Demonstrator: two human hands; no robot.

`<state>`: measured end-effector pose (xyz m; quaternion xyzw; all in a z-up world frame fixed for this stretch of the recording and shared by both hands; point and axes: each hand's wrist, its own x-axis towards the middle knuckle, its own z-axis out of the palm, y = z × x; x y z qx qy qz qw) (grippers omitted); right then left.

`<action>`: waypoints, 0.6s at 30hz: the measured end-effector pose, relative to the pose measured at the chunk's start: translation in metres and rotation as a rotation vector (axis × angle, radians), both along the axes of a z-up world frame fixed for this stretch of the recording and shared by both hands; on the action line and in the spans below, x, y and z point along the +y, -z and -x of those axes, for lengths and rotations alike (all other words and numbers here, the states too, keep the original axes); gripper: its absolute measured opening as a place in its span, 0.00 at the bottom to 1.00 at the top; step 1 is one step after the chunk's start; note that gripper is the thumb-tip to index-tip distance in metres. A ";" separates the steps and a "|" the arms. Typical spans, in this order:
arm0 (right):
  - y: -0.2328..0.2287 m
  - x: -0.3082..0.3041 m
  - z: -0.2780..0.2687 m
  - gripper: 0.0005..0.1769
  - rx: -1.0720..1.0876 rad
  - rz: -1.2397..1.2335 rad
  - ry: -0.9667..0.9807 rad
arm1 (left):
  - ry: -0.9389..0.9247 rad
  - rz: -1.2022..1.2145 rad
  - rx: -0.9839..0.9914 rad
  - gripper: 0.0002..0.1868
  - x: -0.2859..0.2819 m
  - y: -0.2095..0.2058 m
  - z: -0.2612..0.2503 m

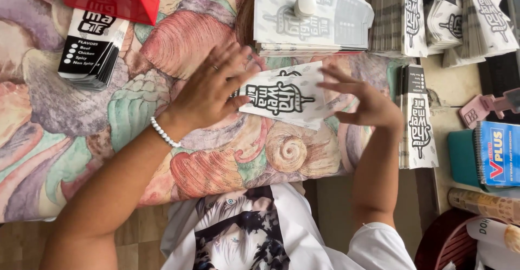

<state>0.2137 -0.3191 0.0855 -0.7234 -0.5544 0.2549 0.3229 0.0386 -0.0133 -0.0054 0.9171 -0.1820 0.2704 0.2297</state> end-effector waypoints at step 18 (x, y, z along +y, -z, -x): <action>0.096 -0.190 -0.008 0.21 -0.567 0.427 1.279 | -0.135 -0.469 0.289 0.44 -0.002 0.048 0.000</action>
